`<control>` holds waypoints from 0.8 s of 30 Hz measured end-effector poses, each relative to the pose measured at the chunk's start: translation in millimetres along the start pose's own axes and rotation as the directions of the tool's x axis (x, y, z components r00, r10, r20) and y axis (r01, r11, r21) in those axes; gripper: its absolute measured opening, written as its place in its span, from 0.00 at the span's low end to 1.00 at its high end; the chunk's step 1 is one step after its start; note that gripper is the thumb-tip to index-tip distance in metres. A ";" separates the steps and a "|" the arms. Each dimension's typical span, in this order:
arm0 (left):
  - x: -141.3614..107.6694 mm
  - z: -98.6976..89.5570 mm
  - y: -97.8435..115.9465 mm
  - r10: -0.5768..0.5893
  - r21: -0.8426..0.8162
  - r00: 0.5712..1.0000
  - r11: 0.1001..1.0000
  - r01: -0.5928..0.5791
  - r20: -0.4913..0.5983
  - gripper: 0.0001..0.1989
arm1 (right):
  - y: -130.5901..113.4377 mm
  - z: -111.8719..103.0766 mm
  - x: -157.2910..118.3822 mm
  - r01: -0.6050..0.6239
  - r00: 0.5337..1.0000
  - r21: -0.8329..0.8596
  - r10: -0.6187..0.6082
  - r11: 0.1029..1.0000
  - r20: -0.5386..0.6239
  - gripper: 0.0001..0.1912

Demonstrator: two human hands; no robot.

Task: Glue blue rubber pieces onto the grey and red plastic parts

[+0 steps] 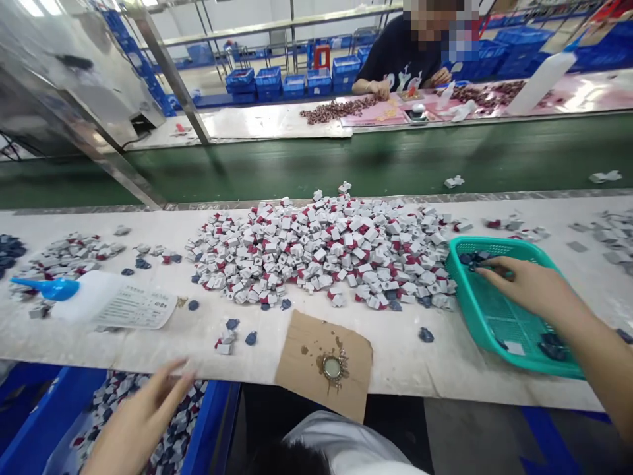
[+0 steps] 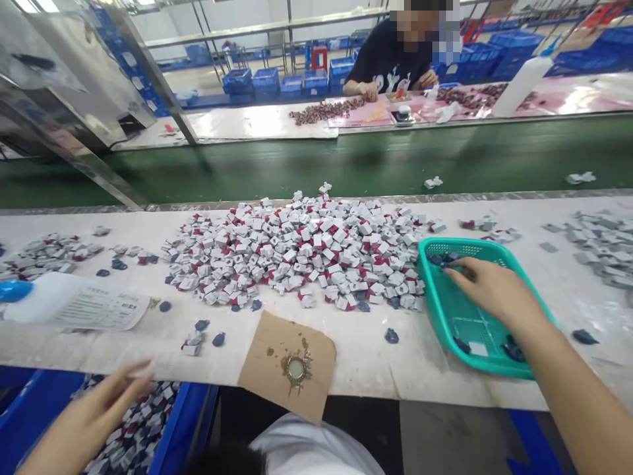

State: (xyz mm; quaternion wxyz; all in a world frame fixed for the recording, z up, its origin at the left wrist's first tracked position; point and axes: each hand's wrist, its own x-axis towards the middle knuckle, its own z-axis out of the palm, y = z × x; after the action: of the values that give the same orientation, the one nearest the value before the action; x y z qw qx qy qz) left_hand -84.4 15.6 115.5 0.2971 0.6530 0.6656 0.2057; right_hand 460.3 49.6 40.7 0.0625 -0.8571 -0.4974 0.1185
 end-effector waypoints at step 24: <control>382.3 177.5 202.6 0.254 0.499 0.852 0.720 -0.482 0.457 0.15 | 36.0 24.1 24.0 0.062 0.998 0.137 -0.066 0.989 0.023 0.26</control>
State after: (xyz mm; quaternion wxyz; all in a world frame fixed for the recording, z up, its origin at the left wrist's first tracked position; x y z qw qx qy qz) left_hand 196.1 387.0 70.1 0.1437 0.8594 0.4840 -0.0807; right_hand 495.5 52.2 6.0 0.1176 -0.8329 -0.5160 0.1618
